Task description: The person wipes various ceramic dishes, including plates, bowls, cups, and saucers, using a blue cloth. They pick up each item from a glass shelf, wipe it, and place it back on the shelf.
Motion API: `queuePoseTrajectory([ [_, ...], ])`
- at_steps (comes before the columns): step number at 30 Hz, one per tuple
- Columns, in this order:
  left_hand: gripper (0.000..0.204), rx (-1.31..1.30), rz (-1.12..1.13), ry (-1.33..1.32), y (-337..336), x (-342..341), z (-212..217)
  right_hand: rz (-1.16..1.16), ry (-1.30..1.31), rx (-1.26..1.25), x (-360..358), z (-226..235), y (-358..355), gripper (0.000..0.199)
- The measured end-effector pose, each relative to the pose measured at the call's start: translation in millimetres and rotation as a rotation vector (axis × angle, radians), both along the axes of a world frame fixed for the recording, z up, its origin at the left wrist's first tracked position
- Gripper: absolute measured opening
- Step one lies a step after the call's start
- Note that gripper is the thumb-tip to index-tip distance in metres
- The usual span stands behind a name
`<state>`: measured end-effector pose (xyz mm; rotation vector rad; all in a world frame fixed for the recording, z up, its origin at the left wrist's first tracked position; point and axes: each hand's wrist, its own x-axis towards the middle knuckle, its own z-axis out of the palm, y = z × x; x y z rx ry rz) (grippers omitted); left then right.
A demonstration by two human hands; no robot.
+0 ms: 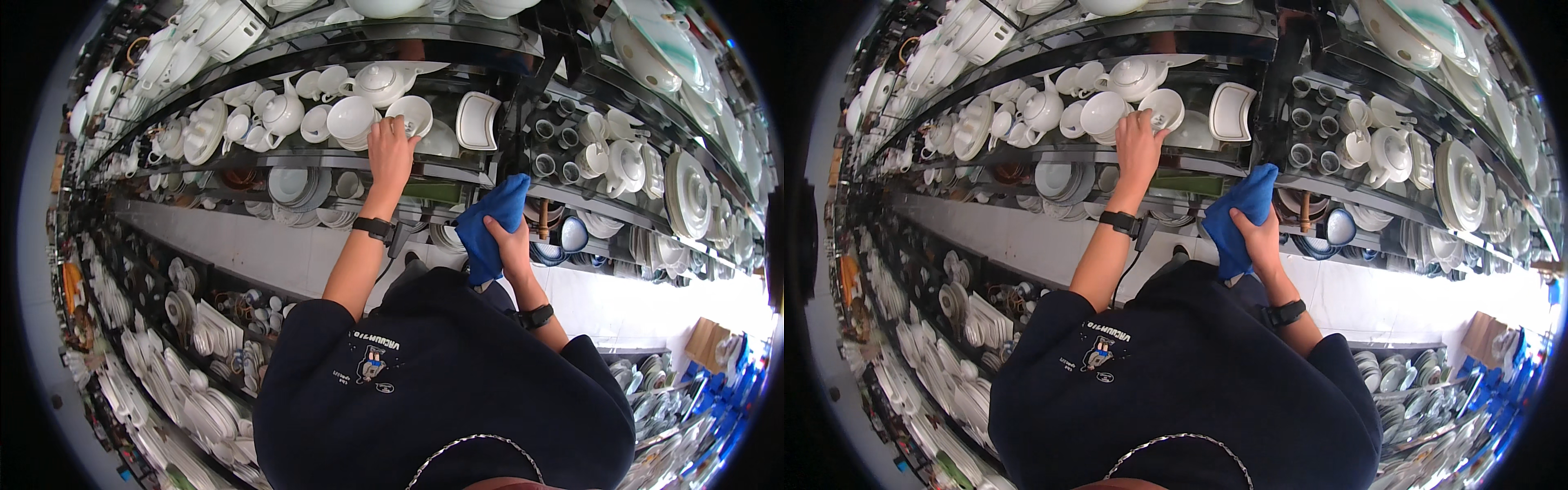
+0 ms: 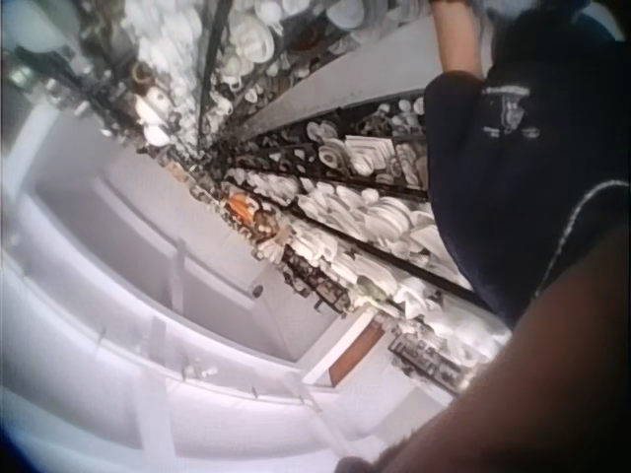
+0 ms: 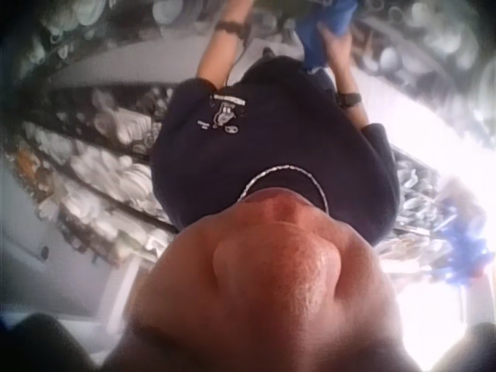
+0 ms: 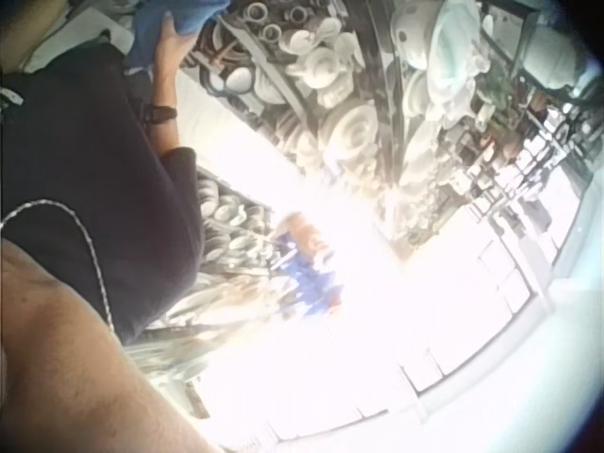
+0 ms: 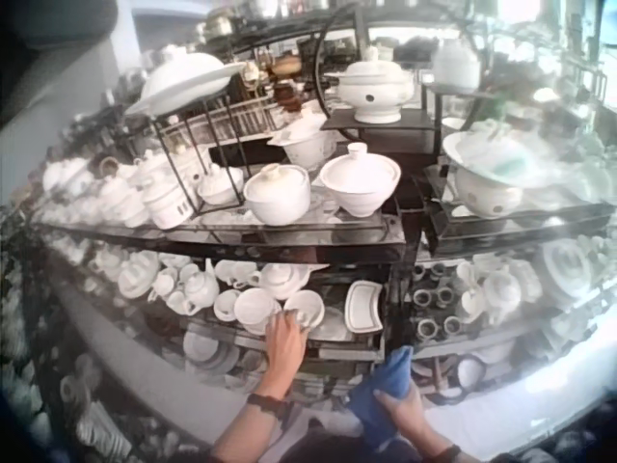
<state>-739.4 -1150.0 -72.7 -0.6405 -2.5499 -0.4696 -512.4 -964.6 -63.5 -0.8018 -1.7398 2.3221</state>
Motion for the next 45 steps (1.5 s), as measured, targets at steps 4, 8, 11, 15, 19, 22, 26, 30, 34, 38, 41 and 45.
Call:
queuePoseTrajectory([
  [4, 0.050, -0.058, -0.025, -0.085, -6, -14, -3, -0.075, -0.043, 0.007, -1, 2, -23, 0.046],
  [8, 0.049, -0.073, -0.052, -0.104, -11, -24, -12, -0.150, -0.039, 0.035, -1, 9, -45, 0.046],
  [11, 0.046, -0.011, -0.102, -0.119, -14, -28, -14, -0.188, -0.062, 0.074, 0, 11, -63, 0.046],
  [15, 0.043, 0.051, -0.151, -0.152, -18, -37, -18, -0.228, -0.094, 0.091, 3, 10, -87, 0.046],
  [19, 0.041, 0.131, -0.210, -0.124, -23, -43, -13, -0.255, -0.113, 0.079, 3, 17, -104, 0.047],
  [22, 0.039, 0.282, -0.215, -0.100, -25, -33, 5, -0.256, -0.090, 0.064, 2, 11, -101, 0.046],
  [26, 0.044, 0.586, -0.224, -0.216, -32, 1, 35, -0.275, 0.105, -0.377, -1, 17, -87, 0.050],
  [30, 0.045, 0.815, -0.380, -0.368, -27, 67, 66, -0.217, 0.313, -0.776, -22, 45, -75, 0.053],
  [34, 0.042, 0.674, -0.611, -0.171, -20, 112, 78, -0.162, 0.267, -0.637, -42, 49, -71, 0.037],
  [38, 0.047, 0.547, -0.652, -0.065, -14, 126, 74, -0.191, 0.227, -0.589, -37, 39, -65, 0.027],
  [41, 0.051, 0.455, -0.641, -0.014, -10, 134, 66, -0.199, 0.182, -0.528, -30, 31, -56, 0.026],
  [45, 0.055, 0.491, -0.598, -0.068, -1, 150, 62, -0.211, 0.201, -0.462, -23, 32, -46, 0.032],
])
